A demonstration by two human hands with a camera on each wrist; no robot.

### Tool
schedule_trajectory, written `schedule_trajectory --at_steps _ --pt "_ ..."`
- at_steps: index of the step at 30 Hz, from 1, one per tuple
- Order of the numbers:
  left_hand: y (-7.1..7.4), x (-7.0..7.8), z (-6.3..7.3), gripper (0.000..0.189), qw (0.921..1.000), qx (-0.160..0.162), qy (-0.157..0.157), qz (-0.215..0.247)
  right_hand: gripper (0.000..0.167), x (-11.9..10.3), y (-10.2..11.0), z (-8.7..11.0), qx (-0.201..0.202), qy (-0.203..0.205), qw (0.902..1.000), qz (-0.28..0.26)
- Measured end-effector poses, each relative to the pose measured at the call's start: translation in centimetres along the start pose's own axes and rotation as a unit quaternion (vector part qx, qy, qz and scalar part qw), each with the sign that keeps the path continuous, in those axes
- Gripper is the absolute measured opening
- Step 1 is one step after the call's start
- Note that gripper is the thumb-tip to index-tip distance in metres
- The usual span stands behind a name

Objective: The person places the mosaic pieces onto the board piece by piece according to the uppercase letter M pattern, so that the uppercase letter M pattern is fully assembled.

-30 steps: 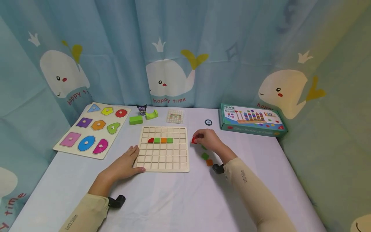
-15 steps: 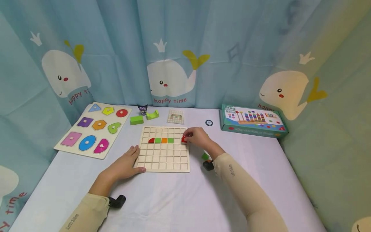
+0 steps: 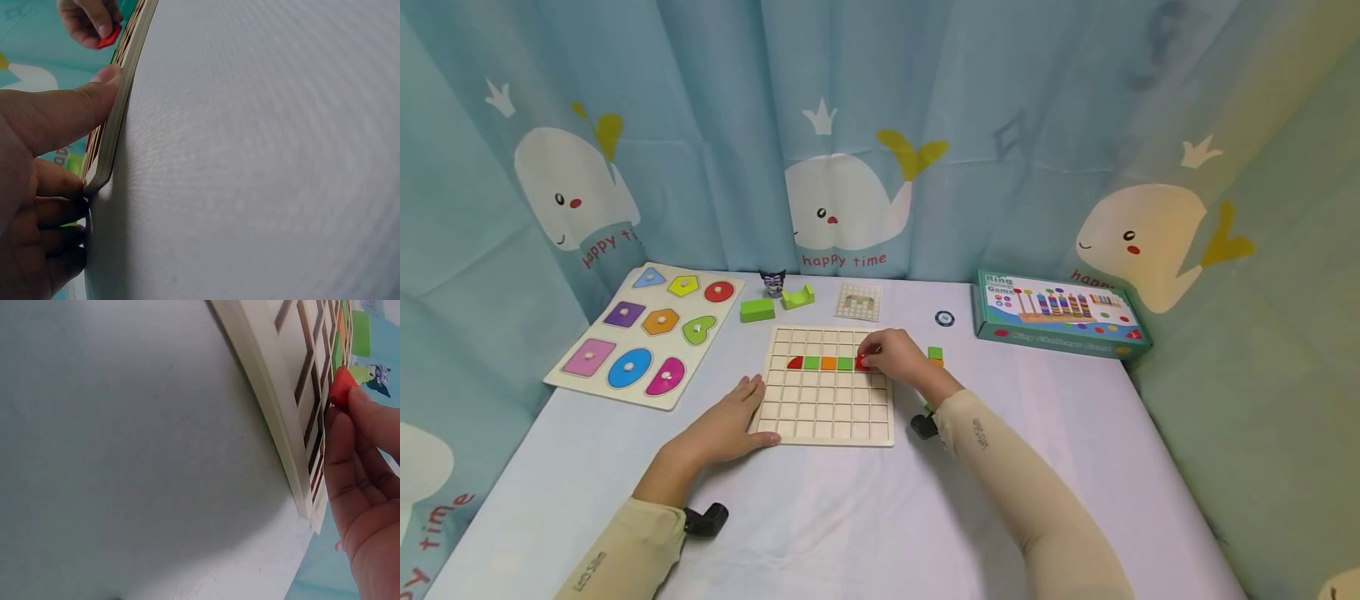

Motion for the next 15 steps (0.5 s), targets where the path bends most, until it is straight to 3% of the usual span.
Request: schedule_trajectory --at_steps 15 --pt "0.12 0.11 0.12 0.098 1.0000 0.002 0.002 0.000 0.007 -0.07 -0.32 -0.44 -0.003 -0.010 0.9993 0.037"
Point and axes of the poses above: each hand's wrist, its own z-axis away from the middle knuckle, its own y-axis out of the back of the hand, x = y × z, the point moved 5 cm from there along -z, towards the middle knuckle, and after that the axes turned 10 degrees about -x, right-handed, at the moved point
